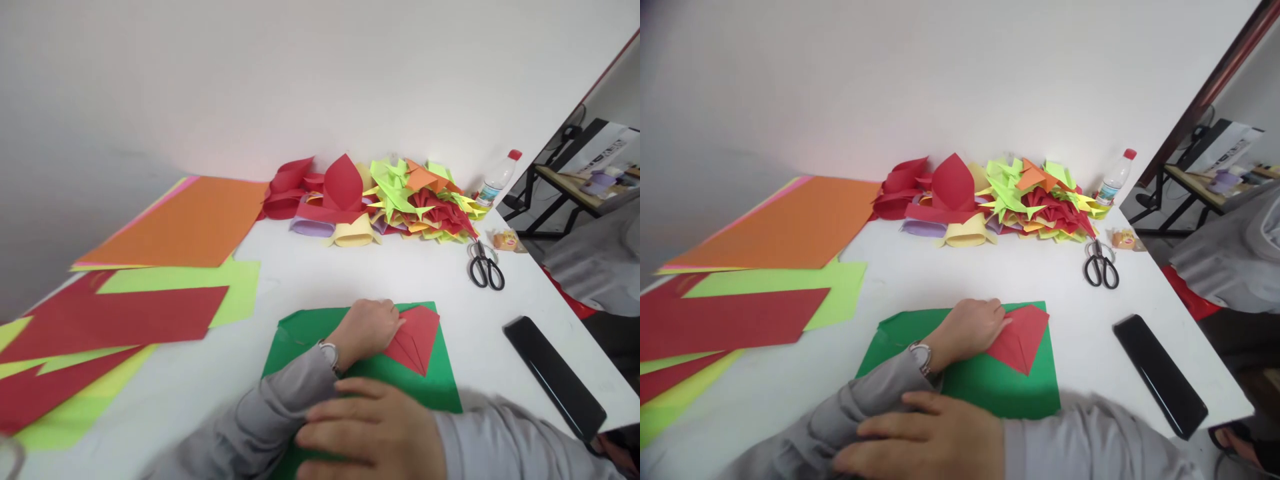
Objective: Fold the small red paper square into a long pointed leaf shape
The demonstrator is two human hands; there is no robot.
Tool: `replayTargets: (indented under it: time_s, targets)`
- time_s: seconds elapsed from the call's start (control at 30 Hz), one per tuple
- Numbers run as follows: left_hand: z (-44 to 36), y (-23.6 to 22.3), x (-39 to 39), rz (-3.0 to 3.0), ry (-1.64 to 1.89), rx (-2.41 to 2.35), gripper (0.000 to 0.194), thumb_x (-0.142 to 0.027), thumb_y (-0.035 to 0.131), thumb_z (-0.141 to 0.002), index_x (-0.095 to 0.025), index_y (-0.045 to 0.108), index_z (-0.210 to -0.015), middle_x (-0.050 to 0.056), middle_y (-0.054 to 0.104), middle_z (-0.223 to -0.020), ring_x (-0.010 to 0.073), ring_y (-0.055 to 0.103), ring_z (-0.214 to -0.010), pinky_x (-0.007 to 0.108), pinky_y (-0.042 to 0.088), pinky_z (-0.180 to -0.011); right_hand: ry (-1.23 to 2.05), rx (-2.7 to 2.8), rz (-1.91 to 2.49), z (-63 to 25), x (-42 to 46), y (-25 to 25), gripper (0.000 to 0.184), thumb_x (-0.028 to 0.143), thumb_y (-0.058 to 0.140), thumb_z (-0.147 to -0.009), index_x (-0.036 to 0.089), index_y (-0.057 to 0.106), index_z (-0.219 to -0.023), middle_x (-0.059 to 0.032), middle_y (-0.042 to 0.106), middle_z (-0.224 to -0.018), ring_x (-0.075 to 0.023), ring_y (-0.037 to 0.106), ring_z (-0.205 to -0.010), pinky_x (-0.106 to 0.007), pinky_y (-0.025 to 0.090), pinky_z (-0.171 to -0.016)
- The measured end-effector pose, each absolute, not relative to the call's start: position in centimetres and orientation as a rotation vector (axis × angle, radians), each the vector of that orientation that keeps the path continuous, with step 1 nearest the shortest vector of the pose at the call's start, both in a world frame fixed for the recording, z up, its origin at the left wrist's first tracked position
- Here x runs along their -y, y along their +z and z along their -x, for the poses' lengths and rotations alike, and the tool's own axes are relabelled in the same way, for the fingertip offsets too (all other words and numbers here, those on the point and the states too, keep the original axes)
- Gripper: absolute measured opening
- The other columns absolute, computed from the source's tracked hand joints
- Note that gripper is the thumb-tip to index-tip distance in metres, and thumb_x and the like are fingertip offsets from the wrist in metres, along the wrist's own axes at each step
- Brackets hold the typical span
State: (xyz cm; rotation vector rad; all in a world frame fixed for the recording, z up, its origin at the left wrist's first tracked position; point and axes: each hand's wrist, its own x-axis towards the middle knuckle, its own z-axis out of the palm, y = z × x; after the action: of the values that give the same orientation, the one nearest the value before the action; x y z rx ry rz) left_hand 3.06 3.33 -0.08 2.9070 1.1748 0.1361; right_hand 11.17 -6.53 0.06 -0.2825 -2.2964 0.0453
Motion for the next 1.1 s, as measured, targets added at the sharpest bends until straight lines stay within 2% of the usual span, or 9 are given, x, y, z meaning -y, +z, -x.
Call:
replayTargets:
  time_s: [0.07, 0.17, 0.23, 0.3, 0.37, 0.5, 0.7, 0.8, 1.1]
  targets:
    - [-2.5, 0.1, -3.1, -2.887, 0.114, -1.155, 0.036, -0.029, 0.036, -0.095, -0.011, 0.063, -0.080, 0.012, 0.064, -0.074, 0.0218, 0.064, -0.066, 0.028, 0.044, -0.051, 0.134, 2.257, 0.338, -14.0, 4.6, 1.2, 0.017, 0.031, 0.052, -0.089, 0.020, 0.064, -0.095, -0.0014, 0.070, -0.105, -0.0142, 0.059, -0.107, -0.032, 0.043, -0.101]
    - [-2.0, 0.2, -2.8, -2.886, 0.087, -1.122, 0.033, -0.025, 0.035, -0.095, -0.013, 0.063, -0.081, 0.010, 0.064, -0.074, 0.0215, 0.063, -0.065, 0.027, 0.043, -0.049, 0.217, 2.150, 0.695, -18.1, 1.2, 1.6, 0.022, 0.013, 0.049, -0.087, 0.015, 0.062, -0.105, -0.0093, 0.069, -0.100, -0.0184, 0.061, -0.099, -0.036, 0.049, -0.089]
    - [-1.9, 0.2, -2.6, -2.931, 0.137, -1.091, 0.037, -0.025, 0.030, -0.096, -0.013, 0.063, -0.081, 0.010, 0.064, -0.074, 0.0221, 0.062, -0.065, 0.029, 0.044, -0.050, 0.256, 2.084, 0.944, -20.2, -0.9, 1.1, 0.020, 0.017, 0.054, -0.086, 0.015, 0.063, -0.103, -0.0109, 0.069, -0.096, -0.0204, 0.062, -0.093, -0.037, 0.049, -0.083]
    - [-1.7, 0.1, -2.5, -2.959, 0.217, -1.068, 0.042, -0.027, 0.027, -0.097, -0.012, 0.061, -0.080, 0.010, 0.063, -0.073, 0.0217, 0.062, -0.065, 0.029, 0.043, -0.051, 0.428, 2.077, 1.053, -21.6, -2.4, 0.3, 0.015, 0.023, 0.054, -0.087, 0.015, 0.067, -0.093, -0.0088, 0.069, -0.085, -0.0186, 0.063, -0.082, -0.032, 0.050, -0.075]
    - [-1.5, 0.0, -2.4, -2.927, 0.270, -1.064, 0.043, -0.030, 0.026, -0.097, -0.013, 0.060, -0.078, 0.008, 0.063, -0.073, 0.0199, 0.061, -0.064, 0.028, 0.042, -0.051, 0.649, 2.109, 1.101, -22.1, -3.1, -0.2, 0.019, 0.028, 0.054, -0.088, 0.016, 0.068, -0.086, -0.0068, 0.069, -0.079, -0.0156, 0.062, -0.072, -0.027, 0.049, -0.068]
    - [-0.9, -0.3, -2.4, -2.741, 0.392, -1.078, 0.040, -0.032, 0.027, -0.097, -0.015, 0.058, -0.079, 0.005, 0.061, -0.076, 0.0171, 0.058, -0.065, 0.027, 0.042, -0.056, 0.912, 2.154, 1.130, -22.0, -3.0, -0.2, 0.033, 0.038, 0.051, -0.089, 0.015, 0.065, -0.069, -0.0004, 0.059, -0.056, -0.0099, 0.049, -0.050, -0.022, 0.040, -0.051]
    - [-0.6, -0.6, -2.5, -2.371, 0.640, -0.922, 0.029, -0.026, 0.031, -0.096, -0.016, 0.056, -0.085, 0.005, 0.059, -0.085, 0.0153, 0.055, -0.076, 0.027, 0.044, -0.069, 1.047, 2.075, 1.072, -21.2, -2.8, -0.2, 0.033, 0.039, 0.045, -0.091, 0.015, 0.064, -0.079, -0.0027, 0.063, -0.068, -0.0112, 0.053, -0.059, -0.022, 0.042, -0.057]
    - [-0.6, -0.4, -2.5, -2.155, 0.724, -0.820, 0.025, -0.024, 0.034, -0.094, -0.016, 0.055, -0.083, 0.006, 0.059, -0.086, 0.0154, 0.054, -0.080, 0.027, 0.044, -0.074, 1.079, 2.093, 1.087, -21.0, -2.7, -0.4, 0.033, 0.040, 0.045, -0.091, 0.015, 0.063, -0.079, 0.0002, 0.057, -0.060, -0.0092, 0.045, -0.052, -0.020, 0.037, -0.051]
    - [-0.4, 0.0, -3.3, -1.895, 0.677, -0.758, 0.030, -0.032, 0.044, -0.086, -0.016, 0.051, -0.061, -0.001, 0.047, -0.063, 0.0125, 0.045, -0.062, 0.025, 0.038, -0.062, 1.255, 1.984, 1.095, -20.8, -2.4, -0.7, 0.036, 0.044, 0.053, -0.085, 0.014, 0.062, -0.068, 0.0052, 0.041, -0.049, -0.0065, 0.031, -0.045, -0.019, 0.027, -0.042]
